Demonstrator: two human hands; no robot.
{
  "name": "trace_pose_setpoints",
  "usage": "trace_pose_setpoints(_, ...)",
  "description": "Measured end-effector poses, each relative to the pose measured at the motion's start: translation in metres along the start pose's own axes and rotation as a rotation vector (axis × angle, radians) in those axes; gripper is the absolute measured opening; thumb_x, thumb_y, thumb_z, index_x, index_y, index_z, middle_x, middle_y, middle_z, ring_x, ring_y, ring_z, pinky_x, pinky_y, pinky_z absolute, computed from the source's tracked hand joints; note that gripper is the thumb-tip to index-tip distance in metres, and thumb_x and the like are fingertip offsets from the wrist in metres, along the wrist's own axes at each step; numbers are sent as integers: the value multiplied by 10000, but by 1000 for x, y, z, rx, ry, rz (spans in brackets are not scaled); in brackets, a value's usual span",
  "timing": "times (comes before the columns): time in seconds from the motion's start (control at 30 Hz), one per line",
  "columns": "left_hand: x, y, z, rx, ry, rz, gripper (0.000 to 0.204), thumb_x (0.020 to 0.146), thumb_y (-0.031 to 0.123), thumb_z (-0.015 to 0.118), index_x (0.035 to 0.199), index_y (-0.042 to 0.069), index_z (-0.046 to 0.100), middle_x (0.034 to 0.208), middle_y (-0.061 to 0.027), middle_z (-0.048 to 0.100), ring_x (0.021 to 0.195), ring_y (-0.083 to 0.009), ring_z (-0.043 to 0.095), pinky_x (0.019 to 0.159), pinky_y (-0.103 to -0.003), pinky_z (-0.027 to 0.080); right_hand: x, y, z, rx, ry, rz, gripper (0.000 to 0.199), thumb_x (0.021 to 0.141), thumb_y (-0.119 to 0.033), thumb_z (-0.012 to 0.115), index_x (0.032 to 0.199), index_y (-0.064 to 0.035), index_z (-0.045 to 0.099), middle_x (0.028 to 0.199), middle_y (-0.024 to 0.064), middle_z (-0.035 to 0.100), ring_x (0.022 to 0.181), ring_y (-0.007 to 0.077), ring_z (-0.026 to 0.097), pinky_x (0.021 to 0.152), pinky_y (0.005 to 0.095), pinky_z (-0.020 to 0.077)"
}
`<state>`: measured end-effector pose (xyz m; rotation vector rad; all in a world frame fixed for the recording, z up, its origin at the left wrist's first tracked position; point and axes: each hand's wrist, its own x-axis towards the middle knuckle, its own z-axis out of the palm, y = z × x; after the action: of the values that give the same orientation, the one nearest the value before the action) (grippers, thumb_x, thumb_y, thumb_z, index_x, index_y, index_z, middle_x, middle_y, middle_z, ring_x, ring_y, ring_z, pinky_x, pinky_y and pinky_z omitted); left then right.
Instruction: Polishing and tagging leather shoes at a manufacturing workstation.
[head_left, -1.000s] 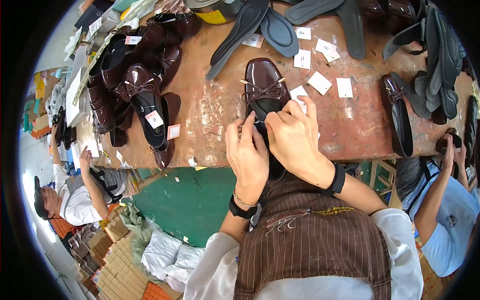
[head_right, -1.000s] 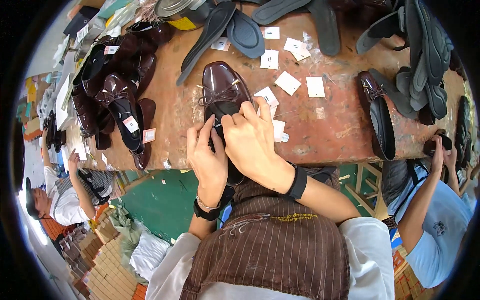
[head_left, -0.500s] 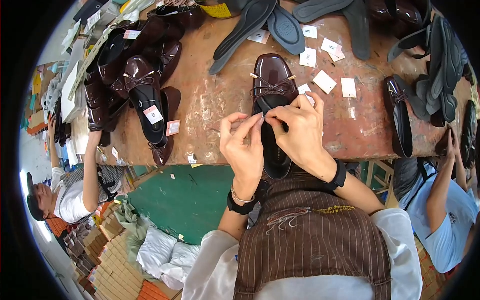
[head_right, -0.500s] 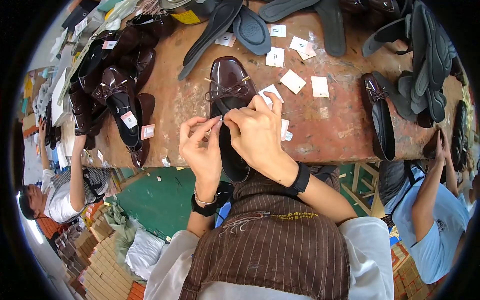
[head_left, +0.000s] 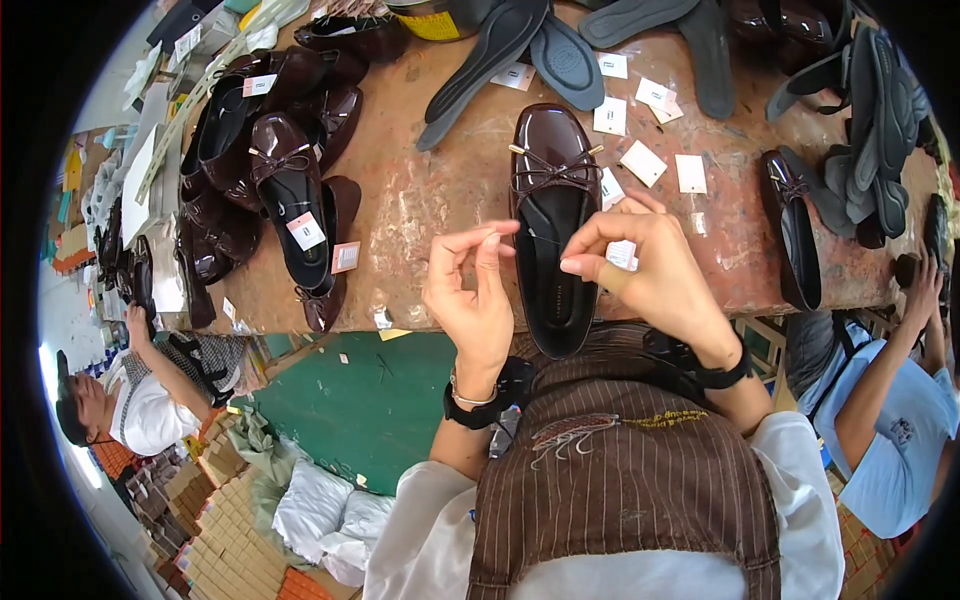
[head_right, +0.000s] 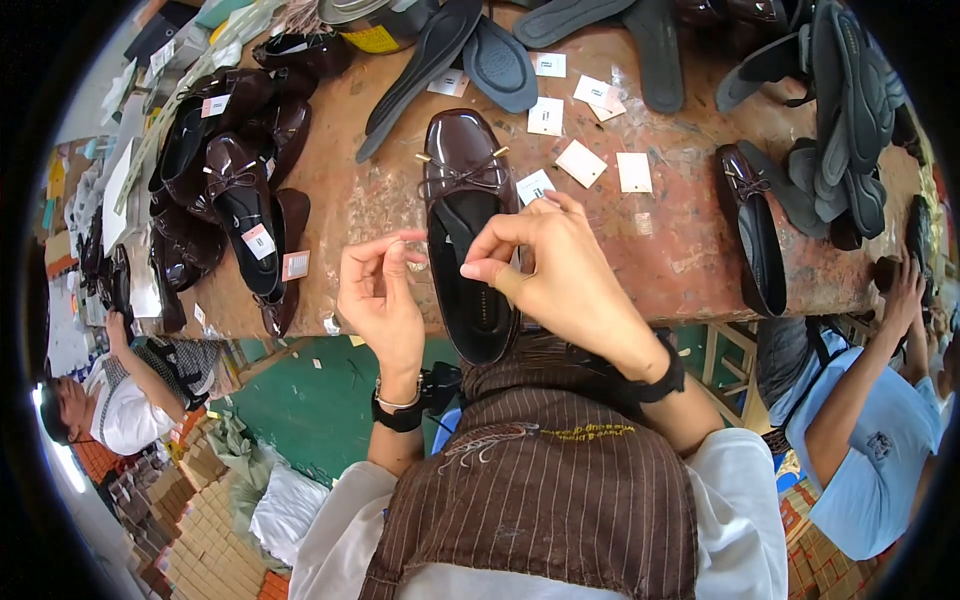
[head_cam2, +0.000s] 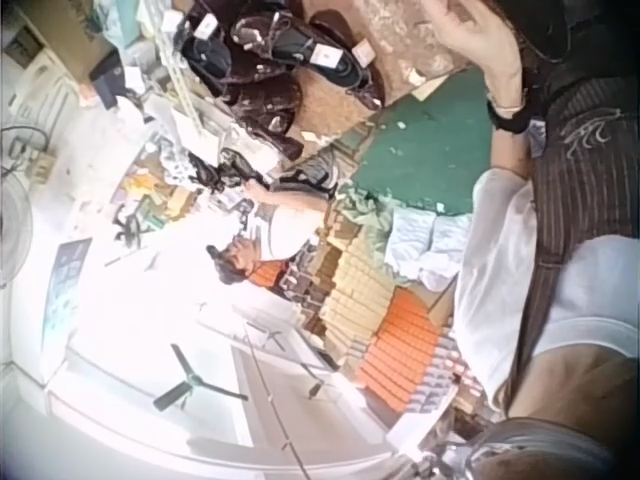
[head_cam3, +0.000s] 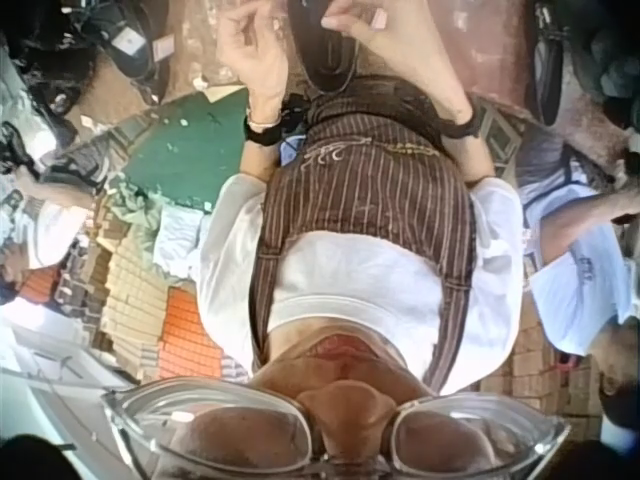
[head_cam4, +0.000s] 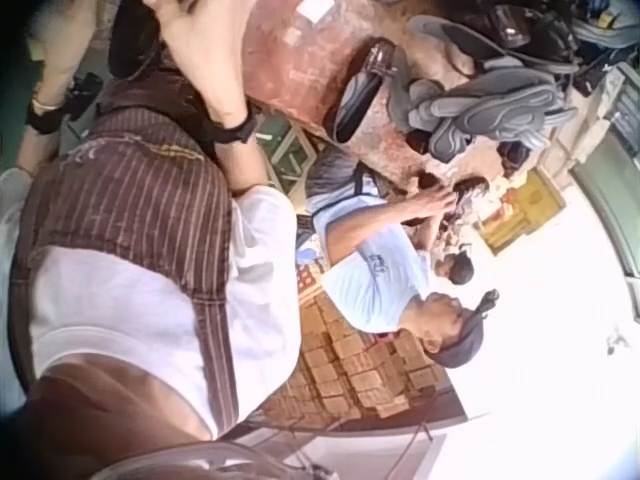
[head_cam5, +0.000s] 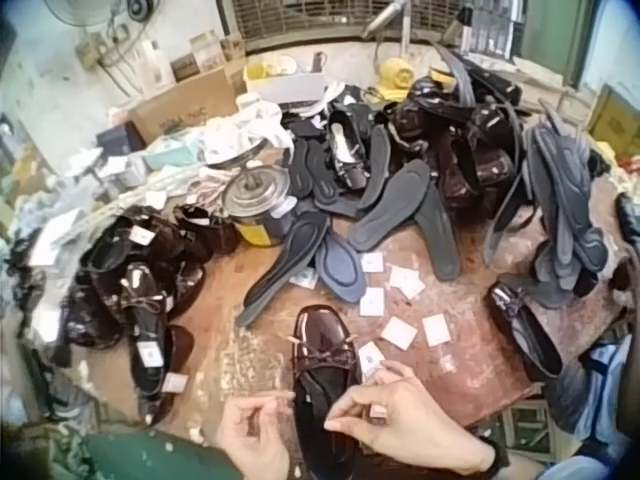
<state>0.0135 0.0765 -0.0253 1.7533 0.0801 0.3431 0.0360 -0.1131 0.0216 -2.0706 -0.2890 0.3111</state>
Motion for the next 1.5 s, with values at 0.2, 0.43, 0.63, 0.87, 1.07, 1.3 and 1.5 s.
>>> trace_pose_setpoints(0.2, 5, 7, -7, -333, -78, -328, 149, 978, 71, 606, 1073, -39, 639, 947, -116, 680, 745, -138, 642, 655, -250, 525, 5, 3, -8, 410, -142, 42, 140, 857, -80, 696, 979, -47, 755, 851, 82, 739, 854, 178, 649, 835, 316, 484)
trace_pose_setpoints(0.43, 3, 12, -14, -366, -286, -279, 161, 940, -15, 625, 1073, -61, 703, 984, -115, 656, 855, -166, 659, 729, -279, 568, 4, 2, 16, 86, 154, -78, 75, 817, -98, 736, 885, -83, 765, 783, 71, 727, 791, 205, 649, 1013, 421, 394)
trace_pose_setpoints(0.63, 2, 15, -15, -337, -297, -366, 278, 903, -36, 668, 1181, -27, 651, 941, -85, 700, 844, -131, 657, 777, -271, 552, 8, 7, 28, 55, 266, -160, 102, 783, -189, 787, 853, -116, 775, 808, 3, 642, 813, 189, 622, 1043, 476, 332)
trace_pose_setpoints(0.87, 1, 13, -14, -294, -283, -385, 329, 889, -47, 677, 1211, -16, 613, 933, -73, 707, 850, -121, 655, 800, -262, 535, 8, 13, 31, 86, 242, -158, 86, 777, -176, 791, 842, -121, 775, 809, 10, 665, 818, 197, 627, 1029, 463, 335)
trace_pose_setpoints(1.07, 1, 12, -11, -301, -274, -367, 349, 884, -57, 680, 1220, -20, 594, 925, -81, 708, 853, -125, 658, 811, -266, 539, 11, 11, 33, 130, 243, -149, 80, 777, -170, 791, 827, -110, 772, 816, 17, 693, 823, 207, 612, 1029, 447, 339)
trace_pose_setpoints(1.3, -4, 2, -7, -437, -210, -409, 379, 887, -13, 702, 1230, -11, 543, 906, -80, 710, 798, -110, 642, 738, -238, 508, 13, 13, 33, 180, 189, -91, 104, 769, -191, 803, 837, -114, 786, 785, 15, 691, 826, 197, 597, 1017, 427, 354)
trace_pose_setpoints(1.5, -1, 12, 2, -509, -202, -427, 334, 909, 0, 688, 1215, 1, 554, 902, -67, 716, 760, -73, 612, 661, -215, 475, 16, 10, 20, 238, 133, -90, 109, 774, -155, 800, 869, -101, 789, 795, 39, 710, 800, 175, 634, 931, 385, 436)
